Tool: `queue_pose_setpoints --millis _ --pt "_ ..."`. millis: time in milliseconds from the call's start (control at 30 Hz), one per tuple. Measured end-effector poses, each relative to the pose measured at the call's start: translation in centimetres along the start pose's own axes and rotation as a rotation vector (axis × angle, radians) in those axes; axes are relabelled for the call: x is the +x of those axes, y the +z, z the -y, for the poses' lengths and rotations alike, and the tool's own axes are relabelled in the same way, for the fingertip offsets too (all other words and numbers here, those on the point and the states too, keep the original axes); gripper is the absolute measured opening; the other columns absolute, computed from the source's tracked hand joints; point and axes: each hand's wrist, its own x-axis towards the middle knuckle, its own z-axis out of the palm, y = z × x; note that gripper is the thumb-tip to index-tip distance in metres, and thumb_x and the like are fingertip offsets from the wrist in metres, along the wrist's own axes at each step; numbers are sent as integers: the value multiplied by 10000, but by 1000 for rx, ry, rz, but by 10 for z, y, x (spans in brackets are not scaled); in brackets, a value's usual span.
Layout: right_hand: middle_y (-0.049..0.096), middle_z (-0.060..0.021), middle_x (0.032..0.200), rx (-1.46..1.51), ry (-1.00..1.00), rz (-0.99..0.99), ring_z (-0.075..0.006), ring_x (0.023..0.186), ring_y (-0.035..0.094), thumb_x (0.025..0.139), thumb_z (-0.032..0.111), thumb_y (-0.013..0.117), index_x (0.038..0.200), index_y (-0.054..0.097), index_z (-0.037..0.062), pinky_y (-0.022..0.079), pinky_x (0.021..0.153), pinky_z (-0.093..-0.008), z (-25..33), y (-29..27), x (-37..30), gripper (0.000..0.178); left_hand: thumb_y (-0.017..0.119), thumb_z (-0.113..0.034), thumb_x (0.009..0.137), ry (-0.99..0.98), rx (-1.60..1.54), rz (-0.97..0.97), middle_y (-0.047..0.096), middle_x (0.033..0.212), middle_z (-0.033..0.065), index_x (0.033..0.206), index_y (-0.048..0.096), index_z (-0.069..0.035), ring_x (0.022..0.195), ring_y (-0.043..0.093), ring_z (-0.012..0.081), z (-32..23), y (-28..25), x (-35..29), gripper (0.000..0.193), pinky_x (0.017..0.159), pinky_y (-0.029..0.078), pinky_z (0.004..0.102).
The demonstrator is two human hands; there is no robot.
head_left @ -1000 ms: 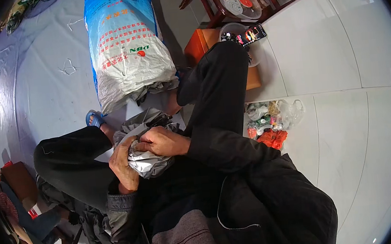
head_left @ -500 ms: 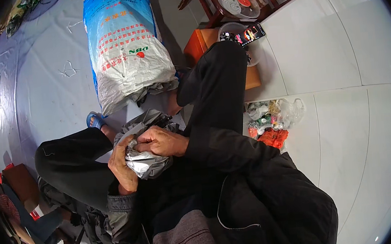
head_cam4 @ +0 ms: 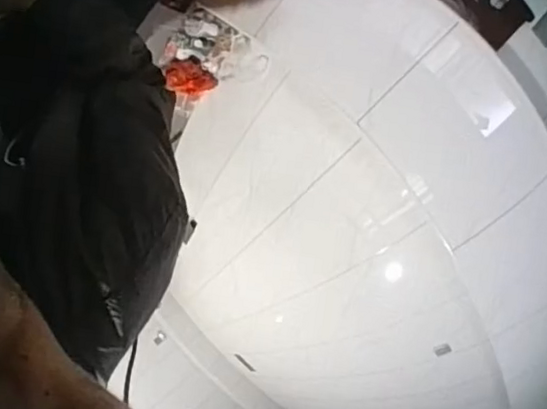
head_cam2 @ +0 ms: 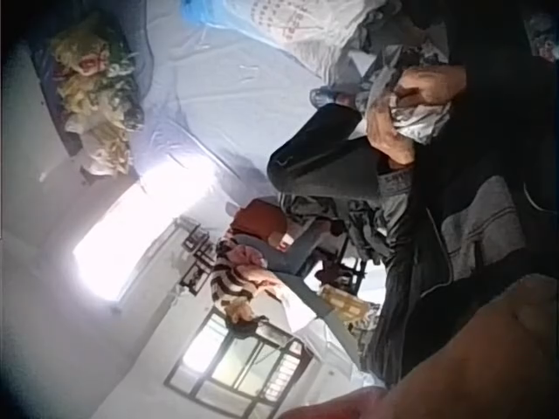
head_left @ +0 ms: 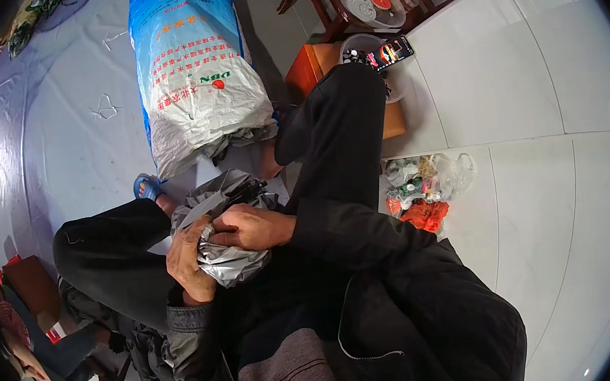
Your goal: Placing items into silver plastic bags and organizing them on the floor.
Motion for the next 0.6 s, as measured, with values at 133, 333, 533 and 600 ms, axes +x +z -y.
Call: queue_pose_setpoints --millis 133,333,533,600 --pt "611 -245 743 -48 -25 -15 -394 672 621 954 242 638 837 615 -50 451 628 -452 -3 2 1 315 711 -103 800 -18 13 -17 739 997 152 1096 694 -22 901 723 332 0 -1 1 307 812 564 382" --pt "512 -226 662 -26 14 21 -265 558 482 951 213 618 778 539 -49 391 578 -431 -3 0 3 324 713 -105 795 -73 19 -39 736 988 154 1118 693 -21 892 729 317 3 2 2 334 803 562 362" --pt "434 -198 615 79 84 87 -203 555 387 938 203 637 749 492 -45 369 566 -422 2 -4 2 344 715 -97 793 -146 4 12 731 978 156 1146 677 -13 899 734 303 4 3 0 364 803 557 334" --pt "433 -200 609 110 106 81 -219 546 396 931 197 649 741 499 -41 370 569 -423 5 -4 0 340 708 -93 799 -156 -1 28 731 990 157 1157 675 -13 910 732 299 4 2 -1 369 810 555 331"
